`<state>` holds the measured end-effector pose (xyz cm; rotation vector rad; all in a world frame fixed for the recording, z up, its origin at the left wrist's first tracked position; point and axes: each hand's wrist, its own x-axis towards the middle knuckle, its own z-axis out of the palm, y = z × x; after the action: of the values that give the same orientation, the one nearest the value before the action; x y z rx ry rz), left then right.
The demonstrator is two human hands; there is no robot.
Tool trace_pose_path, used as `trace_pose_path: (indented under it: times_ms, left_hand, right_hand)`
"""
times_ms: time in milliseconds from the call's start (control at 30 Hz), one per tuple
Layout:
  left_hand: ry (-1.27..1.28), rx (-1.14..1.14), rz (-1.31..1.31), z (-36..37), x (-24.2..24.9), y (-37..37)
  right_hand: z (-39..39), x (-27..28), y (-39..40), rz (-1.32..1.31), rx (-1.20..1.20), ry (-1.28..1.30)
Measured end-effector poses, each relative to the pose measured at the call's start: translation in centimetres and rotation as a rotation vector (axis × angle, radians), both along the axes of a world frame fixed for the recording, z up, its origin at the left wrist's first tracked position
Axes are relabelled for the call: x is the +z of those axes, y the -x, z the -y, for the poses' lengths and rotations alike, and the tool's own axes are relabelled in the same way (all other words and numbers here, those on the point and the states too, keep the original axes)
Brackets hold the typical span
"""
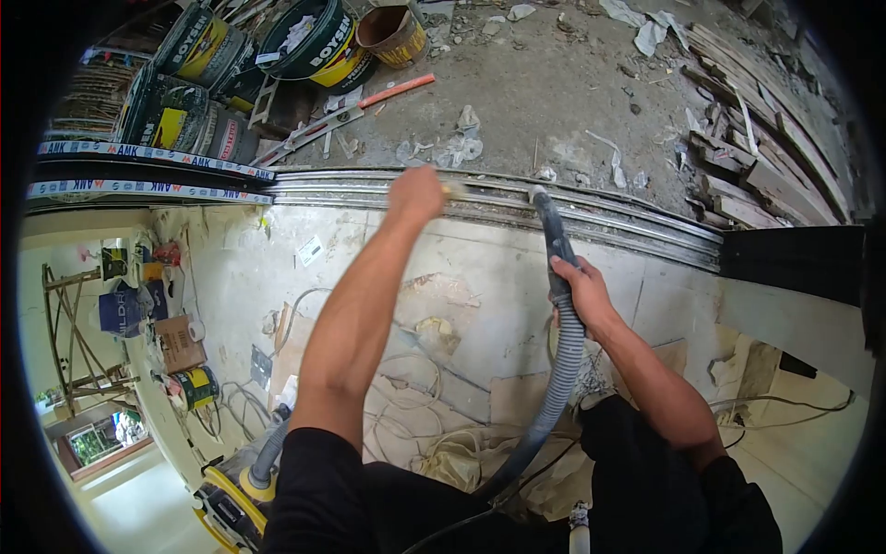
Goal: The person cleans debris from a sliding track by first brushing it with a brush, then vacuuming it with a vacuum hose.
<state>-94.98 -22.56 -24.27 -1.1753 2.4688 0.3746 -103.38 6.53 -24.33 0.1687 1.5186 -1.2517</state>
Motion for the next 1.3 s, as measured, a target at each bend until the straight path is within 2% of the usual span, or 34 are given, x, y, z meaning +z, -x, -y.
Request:
trace_pose_path:
  times_ms: [133,200,267,333,400,467,567,600,667,800,867,933,1000,1067,1167,1300]
  left_hand:
    - [0.001,-0.017,-0.017,-0.8,-0.6,1.3]
    - [-0.037,-0.134,-0.081,-4.3,-2.2,3.2]
    - [-0.013,-0.208,-0.07,-4.4,-2.7,2.6]
    - [-0.24,-0.089,-0.252,-0.8,-3.8,-1.2]
    - [-0.138,0.004,-0.137,1.9,-2.9,-5.0]
    - [-0.035,0.18,-0.132,3.4,-2.6,-8.0]
    - [-0.002,0.217,-0.036,1.3,-1.3,-5.8]
    - [-0.001,0.22,-0.038,0.0,-1.5,-4.6]
    - [-0.068,0.088,-0.113,-2.3,-2.1,-2.3]
    - [-0.097,0.094,-0.059,0.9,-2.0,-3.4]
    - [-0.006,0.071,0.094,2.7,-0.5,-4.8]
    - [-0.052,0.103,0.1,3.6,-1.3,-4.7]
    - [-0.254,-0.013,0.076,2.7,-3.3,-2.7]
    - [-0.097,-0.1,0.098,-1.2,-1.1,0.9]
    - [-0.084,-0.084,0.158,-0.9,-0.1,2.5]
    - [0.046,0.064,0.194,5.3,-0.3,-2.0]
  right_hand:
    - [0.5,0.6,-0.1,-0.024,0.048,-0.035]
    - [1.3,0.1,-0.1,0.006,0.131,0.007]
    - [1.7,0.0,0.3,0.017,0.14,-0.011]
    - [0.9,-1.5,0.7,0.109,0.104,0.099]
    - [0.1,-1.6,1.6,0.13,0.112,0.098]
    - [-0.4,-1.2,1.4,0.112,0.136,0.032]
    - [1.6,-0.2,0.8,0.119,0.19,0.047]
    - [2.5,0.1,0.7,0.143,0.22,0.071]
    - [3.6,0.2,0.3,0.179,0.276,0.075]
    - [2.0,-0.3,0.4,0.112,0.284,0.005]
    - [0.7,-0.2,0.7,0.13,0.283,-0.009]
    - [1.1,0.0,0.9,0.125,0.278,-0.019]
    - [2.4,0.7,0.7,0.15,0.323,-0.01]
    - [3.3,1.0,0.4,0.135,0.336,-0.011]
    - [2.0,1.1,0.2,0.12,0.332,-0.024]
    - [-0.9,0.9,1.6,0.125,0.243,-0.016]
